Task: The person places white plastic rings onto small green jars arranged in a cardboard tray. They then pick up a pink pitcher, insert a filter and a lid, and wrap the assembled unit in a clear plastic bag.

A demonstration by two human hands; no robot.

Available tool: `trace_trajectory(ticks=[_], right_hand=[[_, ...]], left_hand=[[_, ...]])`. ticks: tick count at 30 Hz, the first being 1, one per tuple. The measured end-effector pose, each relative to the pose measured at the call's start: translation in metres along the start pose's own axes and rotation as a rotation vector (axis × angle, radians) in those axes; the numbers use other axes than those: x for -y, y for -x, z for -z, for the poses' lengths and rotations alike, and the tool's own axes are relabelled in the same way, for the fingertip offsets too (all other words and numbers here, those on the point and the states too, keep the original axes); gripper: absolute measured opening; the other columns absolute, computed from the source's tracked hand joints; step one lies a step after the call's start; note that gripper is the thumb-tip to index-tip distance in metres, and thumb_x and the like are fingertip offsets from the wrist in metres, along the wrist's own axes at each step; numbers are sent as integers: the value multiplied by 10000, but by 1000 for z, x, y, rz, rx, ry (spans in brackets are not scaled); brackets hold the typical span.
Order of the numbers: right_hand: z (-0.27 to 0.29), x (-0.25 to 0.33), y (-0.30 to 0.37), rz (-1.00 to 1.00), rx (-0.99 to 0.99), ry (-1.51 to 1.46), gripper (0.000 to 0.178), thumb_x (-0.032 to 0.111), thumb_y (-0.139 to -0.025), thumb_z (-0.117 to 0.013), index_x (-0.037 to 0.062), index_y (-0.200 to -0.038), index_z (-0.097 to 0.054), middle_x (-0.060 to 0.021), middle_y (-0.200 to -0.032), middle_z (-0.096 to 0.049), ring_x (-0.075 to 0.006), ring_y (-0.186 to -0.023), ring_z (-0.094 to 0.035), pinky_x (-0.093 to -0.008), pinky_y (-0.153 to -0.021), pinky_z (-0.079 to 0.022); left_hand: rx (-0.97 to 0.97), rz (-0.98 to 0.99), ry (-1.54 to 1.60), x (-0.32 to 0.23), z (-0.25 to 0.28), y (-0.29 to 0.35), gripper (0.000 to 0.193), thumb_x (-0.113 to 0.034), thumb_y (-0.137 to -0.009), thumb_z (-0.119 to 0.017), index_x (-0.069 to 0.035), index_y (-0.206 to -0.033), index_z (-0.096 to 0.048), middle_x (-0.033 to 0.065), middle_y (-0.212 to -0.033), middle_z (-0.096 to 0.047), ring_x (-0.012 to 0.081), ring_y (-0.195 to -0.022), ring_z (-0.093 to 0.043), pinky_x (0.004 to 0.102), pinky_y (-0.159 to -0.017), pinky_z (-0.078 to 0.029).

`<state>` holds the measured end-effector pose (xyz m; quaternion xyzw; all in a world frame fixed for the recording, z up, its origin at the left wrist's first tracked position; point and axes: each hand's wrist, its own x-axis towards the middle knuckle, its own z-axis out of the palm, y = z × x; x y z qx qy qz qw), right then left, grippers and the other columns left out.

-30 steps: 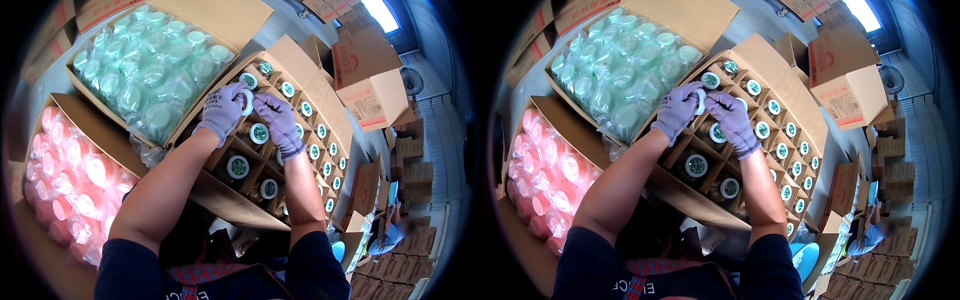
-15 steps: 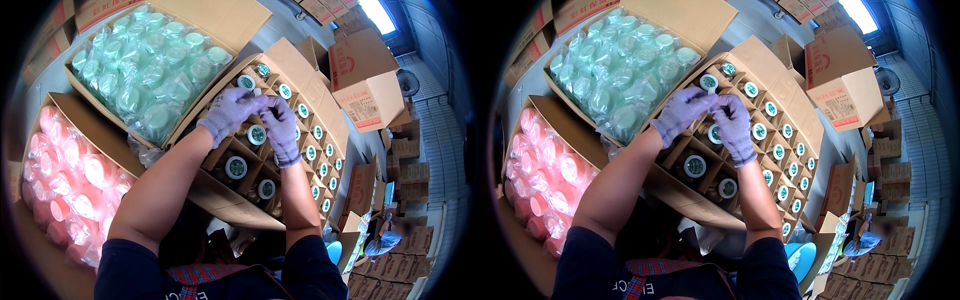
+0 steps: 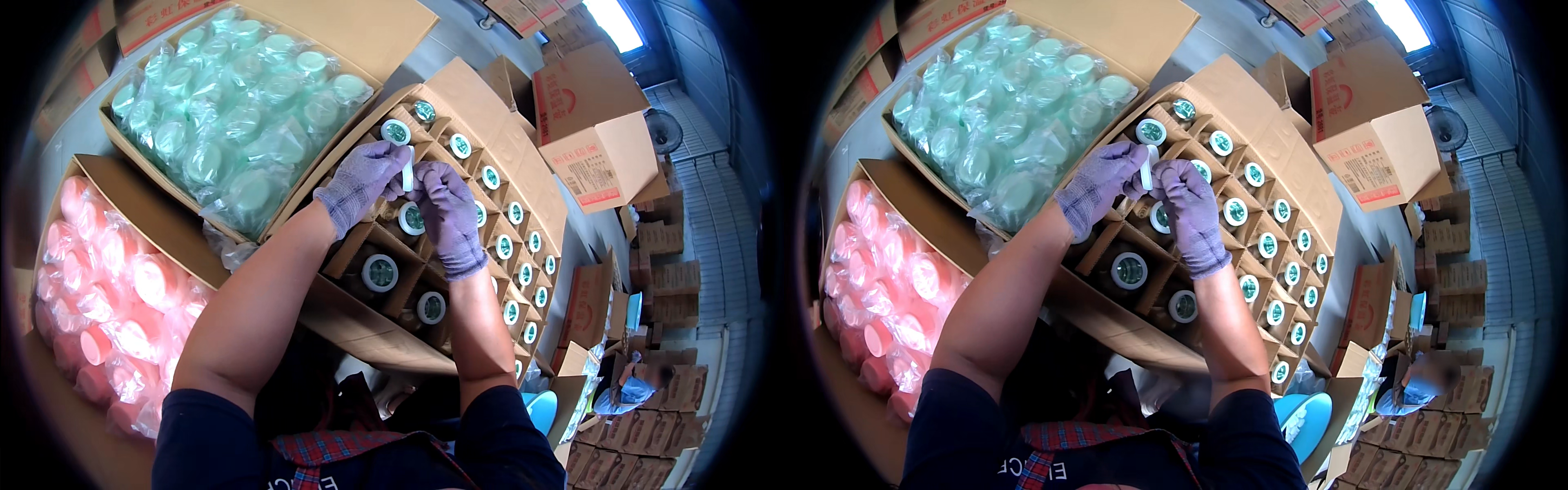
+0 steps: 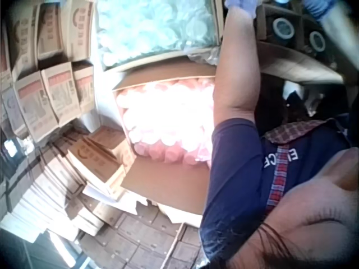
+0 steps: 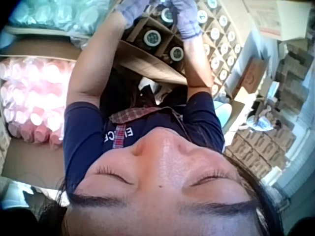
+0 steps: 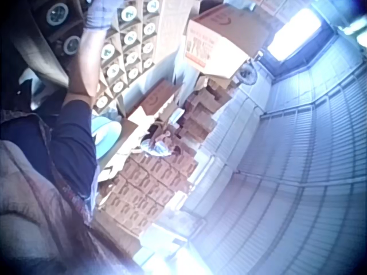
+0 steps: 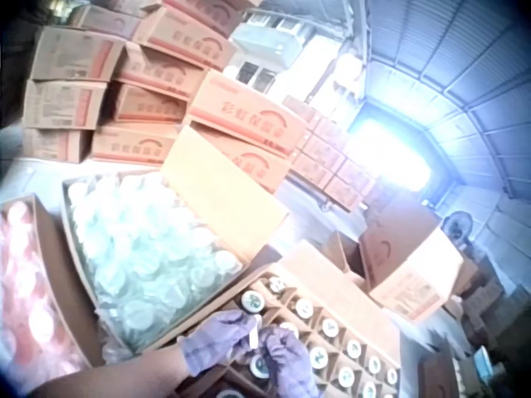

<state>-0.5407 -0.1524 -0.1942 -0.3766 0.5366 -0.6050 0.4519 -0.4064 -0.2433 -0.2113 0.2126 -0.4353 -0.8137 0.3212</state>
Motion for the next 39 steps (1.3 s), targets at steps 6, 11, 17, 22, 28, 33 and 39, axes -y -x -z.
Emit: trace_trajectory(ticks=[6,11,17,22,28,33,39], right_hand=[[-7,14,-6,74,26,220,156,165,-943,-639,20,-986,-601,25,-866,-582,-43,-772,-520,-183,-685,-431],[-5,12,-3,197,-33,440,113,105,-940,-616,5,-979,-581,17,-874,-574,-64,-788,-526,-206,-703,-445],[-7,5,-5,130,-41,313,83,93,-971,-550,13,-952,-547,22,-864,-532,-70,-810,-470,-227,-748,-425],[-11,5,-2,226,-7,278,70,82,-969,-544,16,-944,-537,14,-879,-528,-80,-826,-472,-237,-760,-424],[-6,-1,-2,239,-26,208,75,65,-932,-586,18,-911,-532,18,-852,-512,-72,-784,-455,-220,-723,-409],[-10,16,2,161,-5,415,80,75,-938,-577,26,-888,-539,24,-810,-507,-65,-767,-452,-219,-707,-390],[-12,16,3,84,-51,-254,80,34,-948,-512,46,-872,-534,-8,-885,-564,-103,-840,-530,-264,-801,-453]], left_hand=[[-35,-145,-37,21,1,-16,182,-213,-932,-632,-54,-845,-617,-3,-685,-543,59,-589,-493,227,-530,-427],[-57,-70,-112,14,-5,-13,174,-195,-944,-613,-65,-830,-598,-22,-711,-522,49,-618,-474,219,-542,-408],[1,-33,13,14,-3,-13,161,-221,-945,-612,-79,-868,-617,-30,-750,-546,42,-654,-489,208,-580,-414],[8,34,-21,0,-4,-6,155,-225,-951,-593,-80,-978,-640,-23,-843,-596,47,-756,-552,211,-647,-457],[24,17,-78,3,-1,-12,151,-177,-946,-584,-61,-1032,-627,-6,-904,-611,69,-815,-583,228,-702,-481],[73,-127,-198,17,5,-12,125,-143,-954,-572,-47,-1013,-626,-7,-898,-603,71,-779,-554,231,-701,-471],[59,-118,-13,3,-3,-8,146,-161,-970,-554,-34,-983,-625,8,-887,-600,80,-745,-541,239,-679,-466]])
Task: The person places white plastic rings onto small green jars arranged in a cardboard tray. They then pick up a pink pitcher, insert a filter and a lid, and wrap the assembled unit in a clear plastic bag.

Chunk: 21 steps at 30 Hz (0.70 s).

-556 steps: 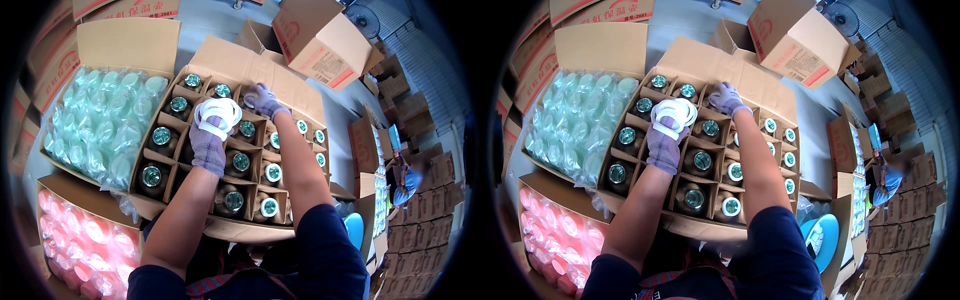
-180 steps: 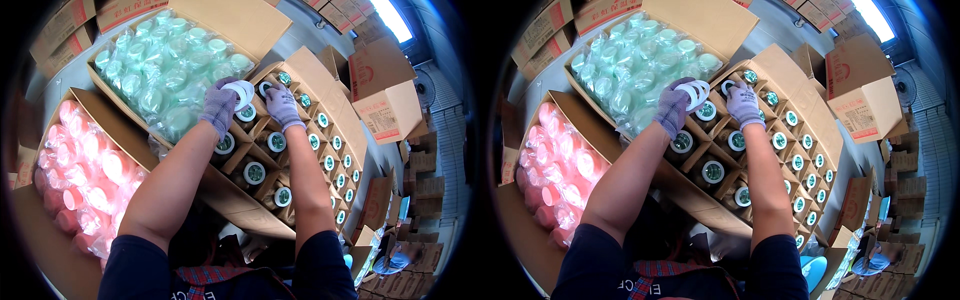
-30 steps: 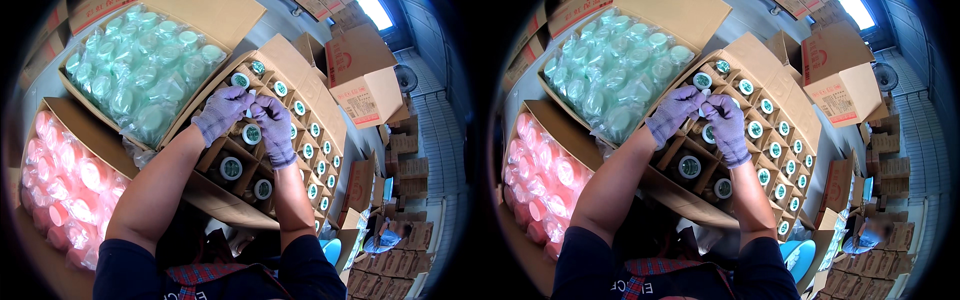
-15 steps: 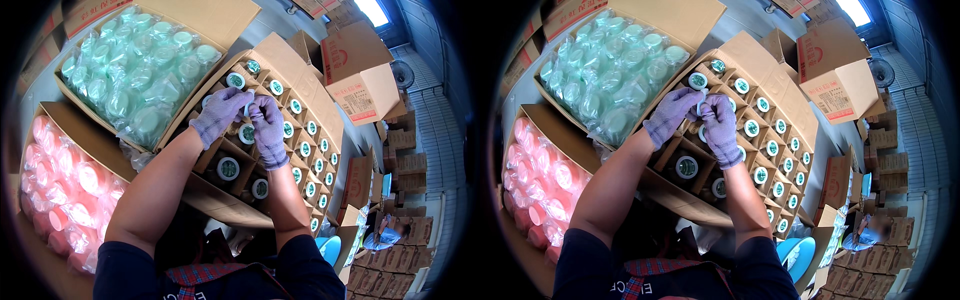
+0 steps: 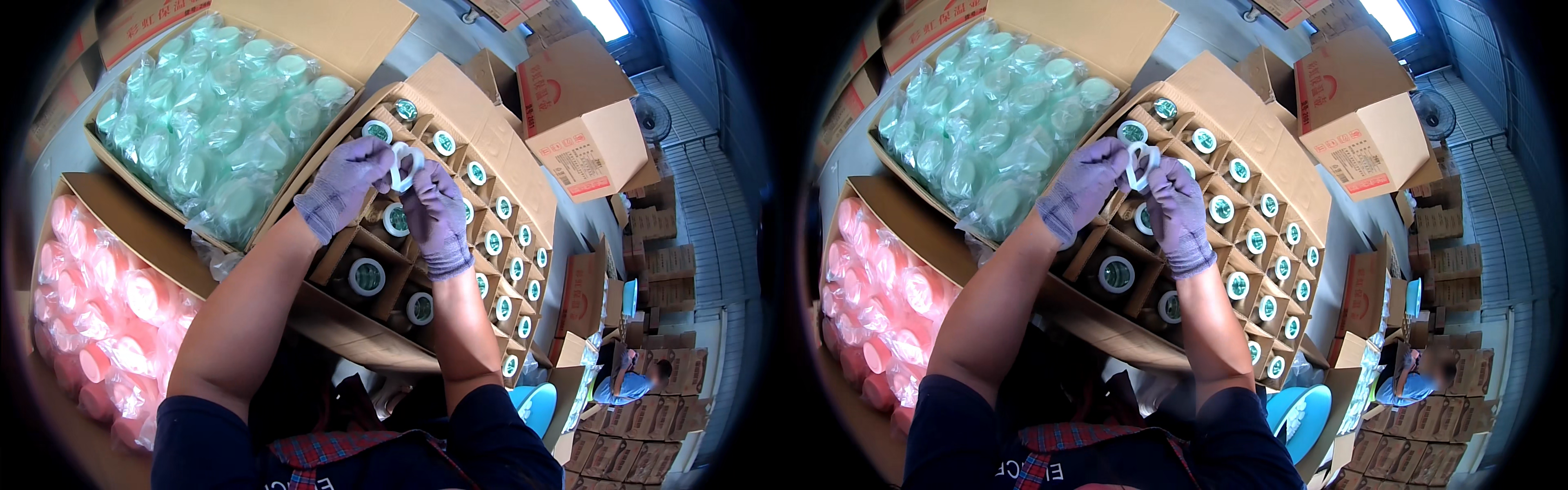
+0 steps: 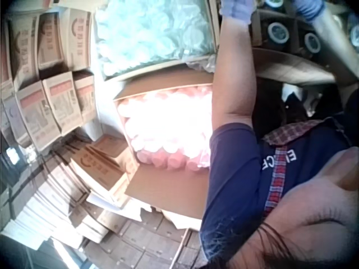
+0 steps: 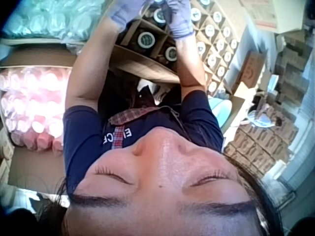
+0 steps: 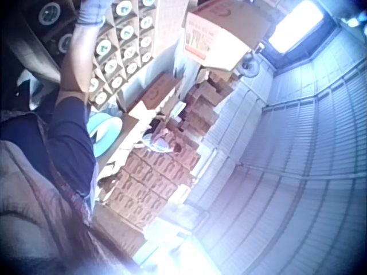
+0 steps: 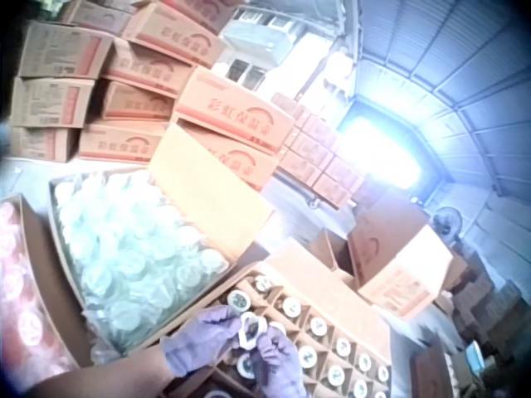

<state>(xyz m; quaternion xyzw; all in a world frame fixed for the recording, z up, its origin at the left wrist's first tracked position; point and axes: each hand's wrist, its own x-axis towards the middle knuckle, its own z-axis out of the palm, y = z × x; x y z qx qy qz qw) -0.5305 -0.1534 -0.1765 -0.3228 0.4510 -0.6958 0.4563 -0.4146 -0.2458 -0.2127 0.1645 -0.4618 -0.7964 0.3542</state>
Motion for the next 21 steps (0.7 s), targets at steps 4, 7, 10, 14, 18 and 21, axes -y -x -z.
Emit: trace_trajectory(ticks=[4,7,10,14,18,21], right_hand=[[2,-4,-18,42,-235,136,77,48,-952,-541,50,-878,-521,-34,-889,-587,-118,-779,-569,-281,-722,-538],[86,-17,-59,121,-248,674,53,25,-912,-586,40,-918,-536,-26,-799,-576,-92,-691,-540,-237,-622,-494],[97,-28,-110,236,-271,861,88,31,-885,-615,31,-942,-548,-16,-775,-574,-88,-645,-530,-250,-563,-476],[89,-25,-192,172,-192,693,85,19,-868,-614,46,-948,-628,-43,-783,-619,-124,-678,-575,-283,-609,-504],[108,-43,-235,136,-260,1184,161,33,-854,-595,41,-974,-703,-78,-868,-702,-148,-760,-650,-318,-713,-543],[107,-43,-239,80,-271,1598,212,132,-820,-592,100,-975,-734,-119,-903,-723,-219,-856,-692,-350,-800,-530]], left_hand=[[-327,47,267,-9,13,0,145,-177,-944,-572,-38,-936,-611,46,-886,-626,129,-762,-591,262,-735,-513],[-448,76,31,-3,10,-5,141,-149,-866,-632,-21,-912,-595,59,-819,-614,126,-674,-593,263,-615,-519],[-375,66,-40,10,12,-4,181,-113,-778,-683,-27,-885,-565,53,-772,-596,132,-624,-569,272,-572,-496],[-317,-125,-699,29,13,-4,324,-163,-721,-716,-48,-947,-514,140,-867,-628,320,-805,-626,417,-782,-487],[-251,-11,-907,13,6,8,280,-91,-791,-612,-64,-1061,-542,155,-970,-634,323,-925,-626,396,-828,-489],[-230,0,-976,7,13,11,246,-179,-824,-582,-96,-1055,-554,156,-1010,-651,348,-947,-628,444,-838,-489]])
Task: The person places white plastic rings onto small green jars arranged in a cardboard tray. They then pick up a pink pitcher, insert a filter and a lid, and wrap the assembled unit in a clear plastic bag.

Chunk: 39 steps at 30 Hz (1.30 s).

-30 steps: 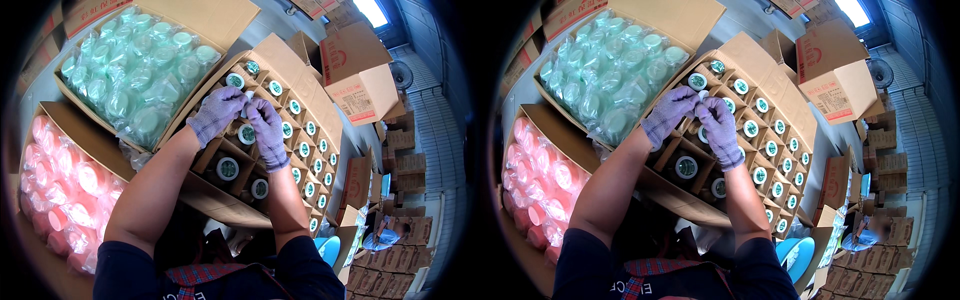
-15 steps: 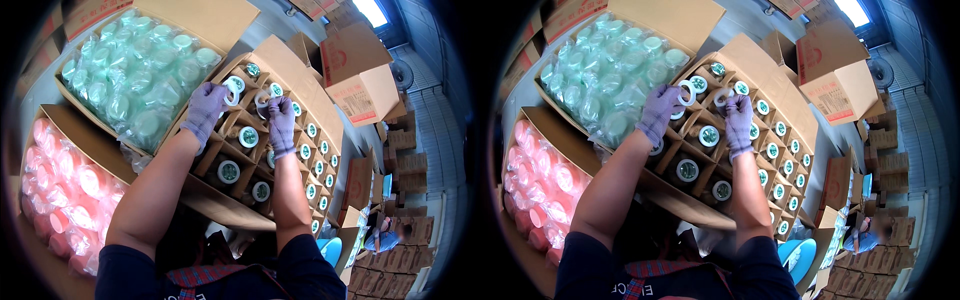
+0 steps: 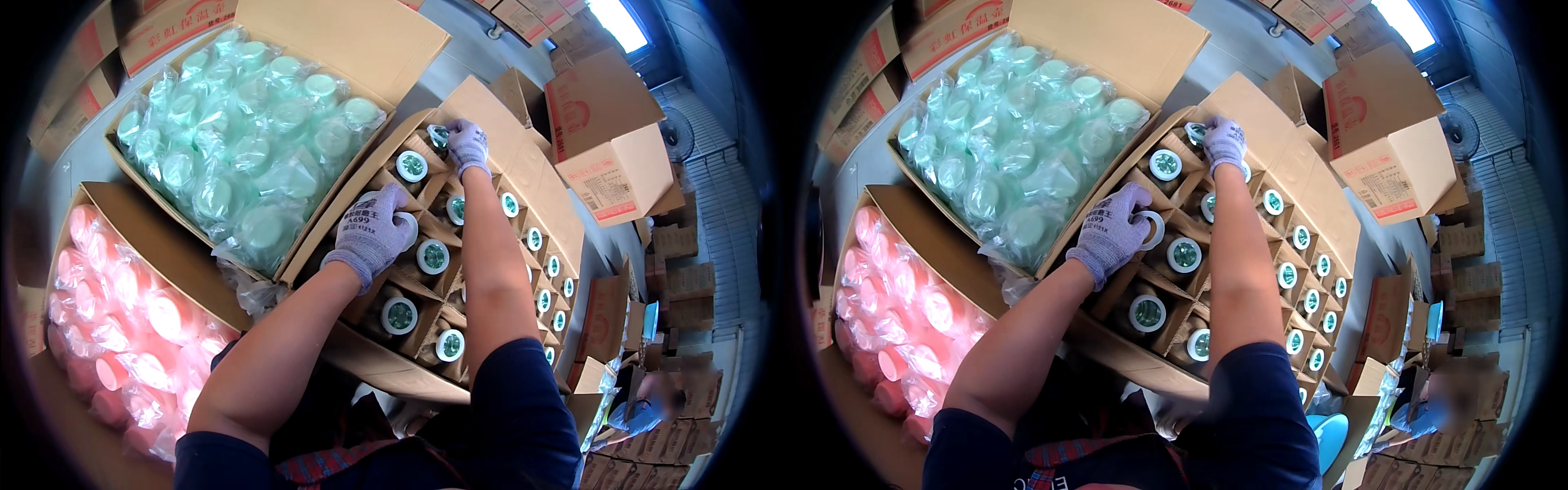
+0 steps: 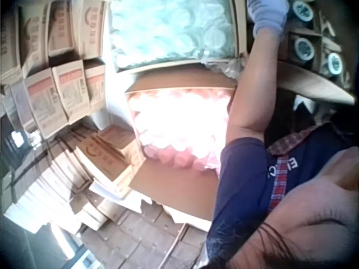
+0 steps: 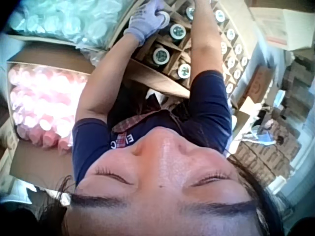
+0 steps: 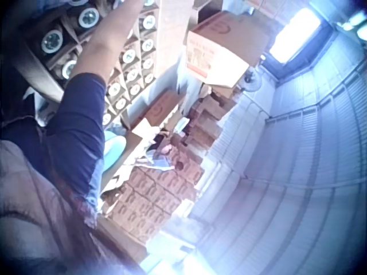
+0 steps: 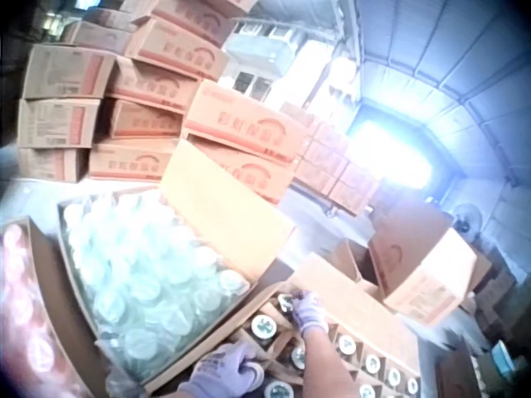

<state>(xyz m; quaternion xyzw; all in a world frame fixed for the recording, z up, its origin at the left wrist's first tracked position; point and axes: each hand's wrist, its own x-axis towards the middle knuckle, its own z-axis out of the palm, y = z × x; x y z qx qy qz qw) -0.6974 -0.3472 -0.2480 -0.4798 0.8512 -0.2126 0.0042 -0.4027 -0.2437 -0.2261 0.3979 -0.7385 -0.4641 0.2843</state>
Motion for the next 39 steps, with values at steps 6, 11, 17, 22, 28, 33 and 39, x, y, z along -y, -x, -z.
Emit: trace_trajectory(ticks=[6,11,17,22,28,33,39], right_hand=[[12,6,25,-19,65,-23,240,197,-809,-568,113,-987,-705,-176,-959,-697,-334,-934,-667,-401,-839,-514],[16,0,27,-6,180,101,319,214,-810,-594,128,-1111,-657,-177,-1080,-667,-341,-1023,-625,-414,-895,-485],[5,3,39,543,-2,182,400,208,-834,-598,154,-1230,-602,-157,-1212,-568,-363,-1106,-542,-450,-931,-455],[9,32,29,222,96,79,338,228,-869,-569,150,-1190,-640,-155,-1202,-612,-331,-1143,-540,-418,-1002,-388],[2,13,23,240,145,-95,228,224,-841,-585,144,-997,-731,-91,-1116,-669,-288,-1143,-547,-407,-1008,-381],[1,16,29,195,114,-148,197,223,-819,-612,167,-954,-744,-100,-1092,-678,-299,-1077,-589,-403,-988,-409],[-8,30,34,221,-67,12,321,280,-880,-541,221,-1171,-661,-167,-1193,-596,-371,-1108,-572,-453,-969,-446]], left_hand=[[46,-9,26,1,-3,4,230,-167,-819,-587,-71,-1027,-567,148,-961,-630,351,-910,-608,424,-818,-481],[79,40,3,-4,-3,4,216,-154,-817,-588,-66,-1013,-575,142,-953,-630,346,-903,-610,413,-815,-483],[59,-43,9,0,-6,4,210,-130,-810,-590,-64,-1009,-580,142,-939,-626,328,-875,-618,404,-798,-490],[37,-103,3,6,-6,5,212,-116,-796,-600,-61,-1000,-581,138,-921,-620,321,-848,-614,394,-773,-496],[53,-119,8,1,-7,5,203,-95,-787,-606,-55,-985,-591,140,-946,-603,316,-876,-608,384,-787,-496],[93,-73,32,-3,-7,4,235,-63,-778,-607,-35,-1012,-600,124,-939,-606,269,-887,-611,356,-802,-494],[58,-295,108,21,-8,-2,198,-85,-800,-579,-30,-987,-613,130,-950,-632,289,-874,-625,366,-798,-496]])
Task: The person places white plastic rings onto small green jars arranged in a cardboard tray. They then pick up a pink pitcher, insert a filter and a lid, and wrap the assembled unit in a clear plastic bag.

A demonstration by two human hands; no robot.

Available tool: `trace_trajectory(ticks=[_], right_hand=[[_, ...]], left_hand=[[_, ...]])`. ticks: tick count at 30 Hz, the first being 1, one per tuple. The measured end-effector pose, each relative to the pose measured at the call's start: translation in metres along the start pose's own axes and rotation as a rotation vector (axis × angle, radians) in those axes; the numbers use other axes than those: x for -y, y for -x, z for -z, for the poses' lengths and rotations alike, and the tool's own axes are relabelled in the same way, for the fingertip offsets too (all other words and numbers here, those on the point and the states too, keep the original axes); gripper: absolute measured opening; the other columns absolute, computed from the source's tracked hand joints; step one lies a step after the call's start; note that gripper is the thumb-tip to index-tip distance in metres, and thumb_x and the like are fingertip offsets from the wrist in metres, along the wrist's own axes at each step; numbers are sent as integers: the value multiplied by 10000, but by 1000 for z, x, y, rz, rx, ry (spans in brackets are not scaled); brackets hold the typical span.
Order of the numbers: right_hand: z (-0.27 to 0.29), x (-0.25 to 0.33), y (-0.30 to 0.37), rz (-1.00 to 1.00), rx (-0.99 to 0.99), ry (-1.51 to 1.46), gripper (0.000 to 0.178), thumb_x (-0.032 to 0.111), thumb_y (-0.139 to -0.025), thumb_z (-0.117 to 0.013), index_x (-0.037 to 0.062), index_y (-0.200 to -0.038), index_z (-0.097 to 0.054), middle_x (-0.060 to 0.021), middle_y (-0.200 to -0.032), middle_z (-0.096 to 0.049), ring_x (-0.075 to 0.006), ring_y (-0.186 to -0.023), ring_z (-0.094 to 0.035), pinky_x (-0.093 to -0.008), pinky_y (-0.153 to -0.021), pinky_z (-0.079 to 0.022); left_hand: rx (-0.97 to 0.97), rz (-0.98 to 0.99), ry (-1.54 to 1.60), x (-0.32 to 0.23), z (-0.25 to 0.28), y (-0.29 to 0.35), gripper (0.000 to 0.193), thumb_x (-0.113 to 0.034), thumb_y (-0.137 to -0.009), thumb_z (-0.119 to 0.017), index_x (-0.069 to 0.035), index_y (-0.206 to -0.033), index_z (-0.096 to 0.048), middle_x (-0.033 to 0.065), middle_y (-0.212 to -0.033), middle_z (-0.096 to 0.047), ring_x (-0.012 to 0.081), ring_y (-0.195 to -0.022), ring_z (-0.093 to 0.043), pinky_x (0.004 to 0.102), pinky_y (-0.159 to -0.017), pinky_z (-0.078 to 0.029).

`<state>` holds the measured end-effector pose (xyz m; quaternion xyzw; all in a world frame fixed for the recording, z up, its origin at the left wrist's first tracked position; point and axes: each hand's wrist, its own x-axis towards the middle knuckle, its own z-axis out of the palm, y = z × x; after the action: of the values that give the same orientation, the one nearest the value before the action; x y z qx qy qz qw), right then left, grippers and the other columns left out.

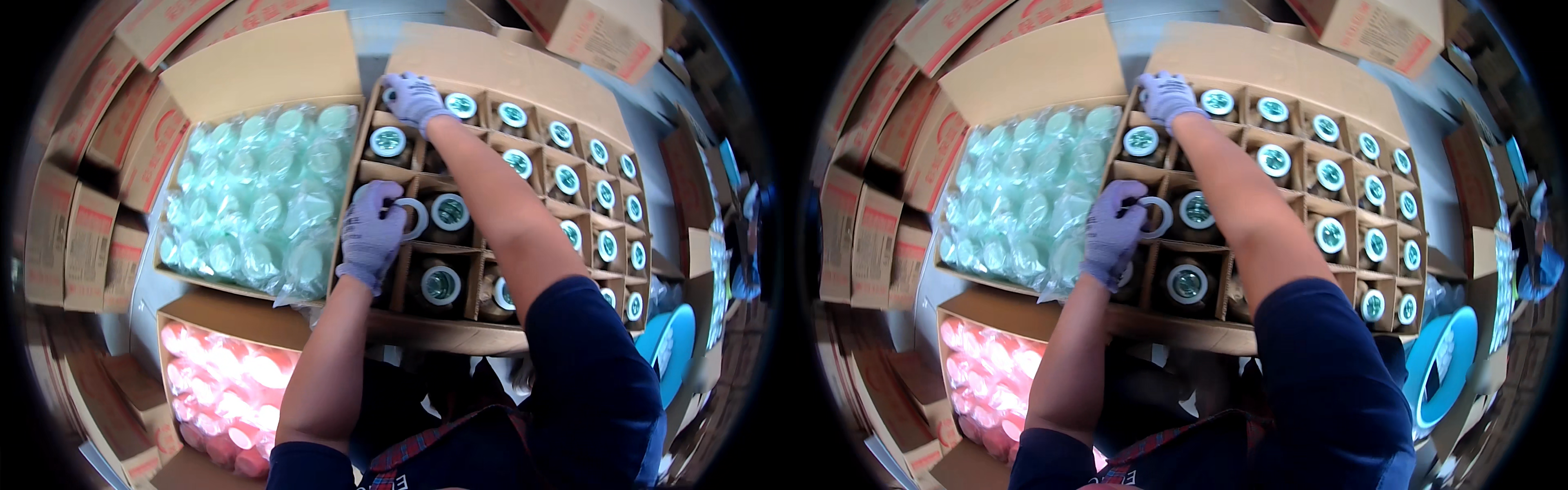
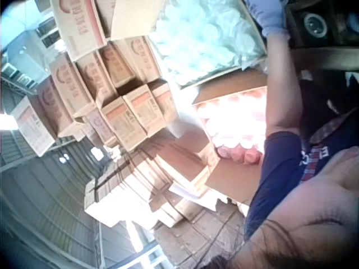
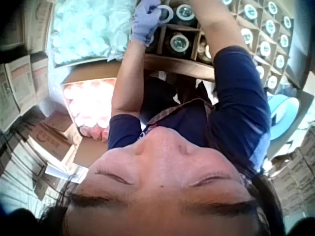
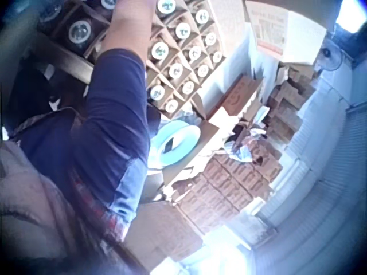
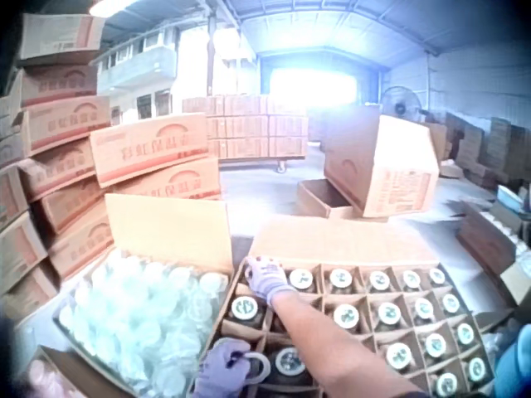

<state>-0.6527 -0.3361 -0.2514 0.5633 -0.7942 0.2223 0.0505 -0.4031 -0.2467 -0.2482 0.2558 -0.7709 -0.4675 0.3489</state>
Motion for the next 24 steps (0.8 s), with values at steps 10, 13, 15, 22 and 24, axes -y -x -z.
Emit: trace_trajectory(ticks=[10,13,15,22,24], right_hand=[[13,20,-1,-35,228,331,346,262,-904,-535,93,-1175,-665,-125,-1295,-536,-304,-1202,-512,-480,-977,-414],[17,27,5,-71,257,111,425,401,-909,-519,122,-1199,-656,-126,-1315,-519,-321,-1233,-477,-457,-1019,-391],[8,-4,14,-44,133,-60,457,461,-908,-494,150,-1200,-660,-136,-1318,-512,-332,-1245,-462,-450,-1042,-371],[19,22,24,-22,249,147,550,553,-900,-476,114,-1161,-680,-181,-1356,-462,-362,-1272,-425,-480,-1082,-305],[30,11,44,83,-55,124,458,482,-885,-552,104,-1110,-680,-172,-1305,-493,-367,-1224,-452,-486,-1044,-334]], left_hand=[[73,180,118,-5,1,0,229,13,-783,-562,-9,-1006,-610,70,-961,-621,168,-819,-623,289,-743,-510],[44,237,177,-15,6,3,229,33,-790,-557,-6,-1011,-605,59,-943,-611,141,-774,-612,274,-689,-511],[56,257,236,-24,-1,1,222,37,-797,-555,-7,-1010,-604,57,-936,-609,127,-758,-605,271,-666,-512],[13,182,167,-12,1,-3,242,48,-798,-556,-28,-1024,-599,53,-925,-612,125,-736,-601,272,-614,-534],[4,245,231,-17,-8,-5,259,56,-786,-560,-29,-1028,-594,58,-929,-613,127,-734,-602,267,-624,-536]])
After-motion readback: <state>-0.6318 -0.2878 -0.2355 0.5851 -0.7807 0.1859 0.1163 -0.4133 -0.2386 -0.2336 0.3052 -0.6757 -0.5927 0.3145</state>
